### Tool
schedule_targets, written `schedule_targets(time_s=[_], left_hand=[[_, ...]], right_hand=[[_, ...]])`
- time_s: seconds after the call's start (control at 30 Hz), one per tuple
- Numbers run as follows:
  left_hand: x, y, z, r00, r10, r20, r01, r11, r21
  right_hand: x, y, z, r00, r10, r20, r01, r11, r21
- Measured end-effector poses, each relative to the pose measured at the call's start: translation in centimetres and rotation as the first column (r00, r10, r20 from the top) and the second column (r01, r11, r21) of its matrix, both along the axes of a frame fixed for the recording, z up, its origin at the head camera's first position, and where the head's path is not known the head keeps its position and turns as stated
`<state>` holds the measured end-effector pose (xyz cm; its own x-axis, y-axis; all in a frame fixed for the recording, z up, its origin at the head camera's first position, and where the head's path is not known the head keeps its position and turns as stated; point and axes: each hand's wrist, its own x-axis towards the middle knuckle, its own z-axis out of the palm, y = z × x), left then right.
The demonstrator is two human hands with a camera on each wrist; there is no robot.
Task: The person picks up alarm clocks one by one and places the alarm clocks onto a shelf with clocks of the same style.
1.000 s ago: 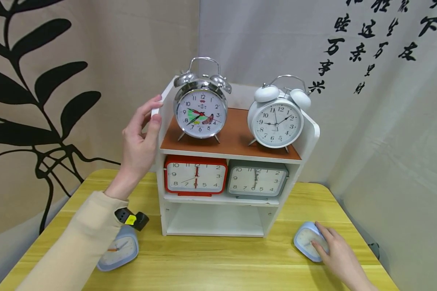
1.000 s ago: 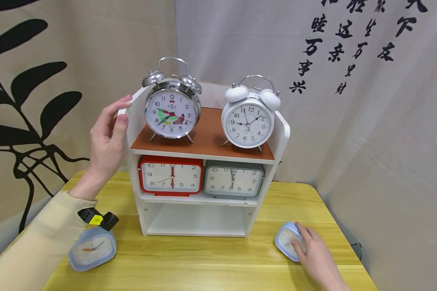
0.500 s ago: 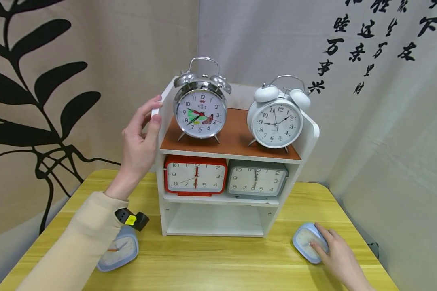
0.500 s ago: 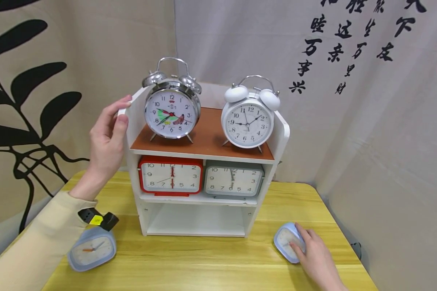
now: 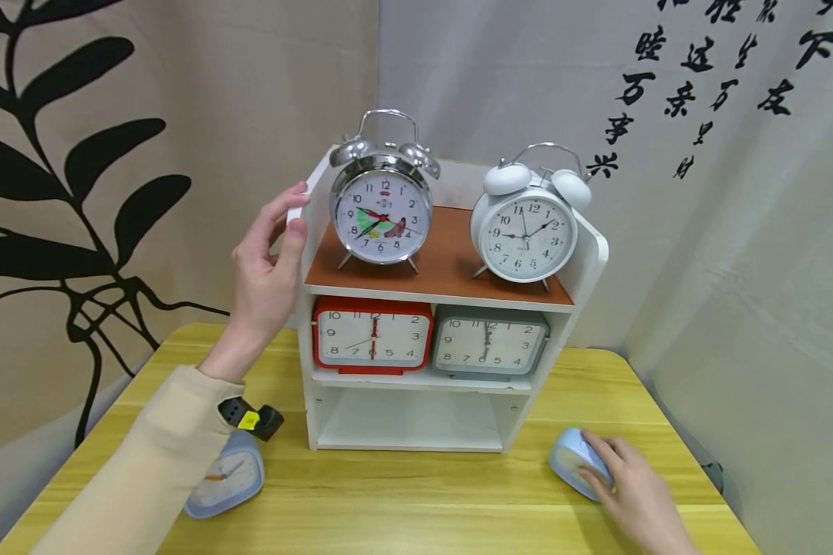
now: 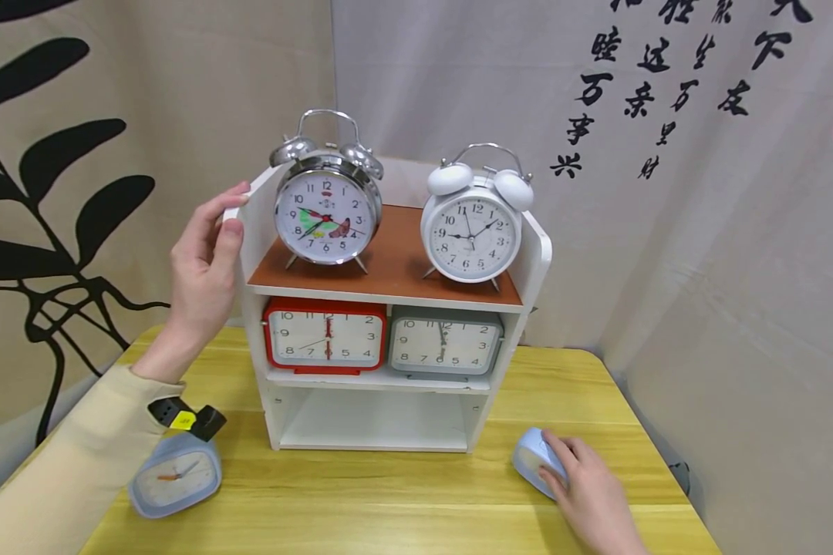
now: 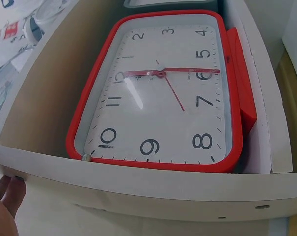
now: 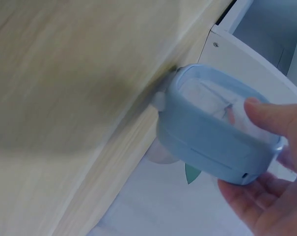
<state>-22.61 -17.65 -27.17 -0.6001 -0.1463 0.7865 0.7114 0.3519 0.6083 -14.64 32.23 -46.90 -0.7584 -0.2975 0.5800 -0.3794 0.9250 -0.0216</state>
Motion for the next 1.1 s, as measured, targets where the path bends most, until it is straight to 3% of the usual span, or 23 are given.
schedule_targets(time_s=[0.4,0.63,0.8,1.1], left_hand=[[0.0,0.1,0.1,1.000,0.002,-0.007,-0.002,1.000,0.001],[0.0,0.0,0.0,1.000,0.001,-0.009,-0.001,1.000,0.003],[0.0,0.1,0.1,1.000,-0.005,-0.012,0.005,1.000,0.011],[0.0,0.0,0.0,1.000,0.001,-0.013,-0.001,1.000,0.004]], right_hand=[[0.7,-1.9,0.5,0.988,0.148,-0.033,-0.147,0.988,0.042],[1.0,-3.2,0.8,0.964,0.261,-0.054,-0.257,0.964,0.069],[1.0,-4.4,0.7,0.934,0.340,-0.108,-0.333,0.940,0.080],[1.3,-6.1,0.4,0.909,0.400,-0.118,-0.391,0.916,0.091]])
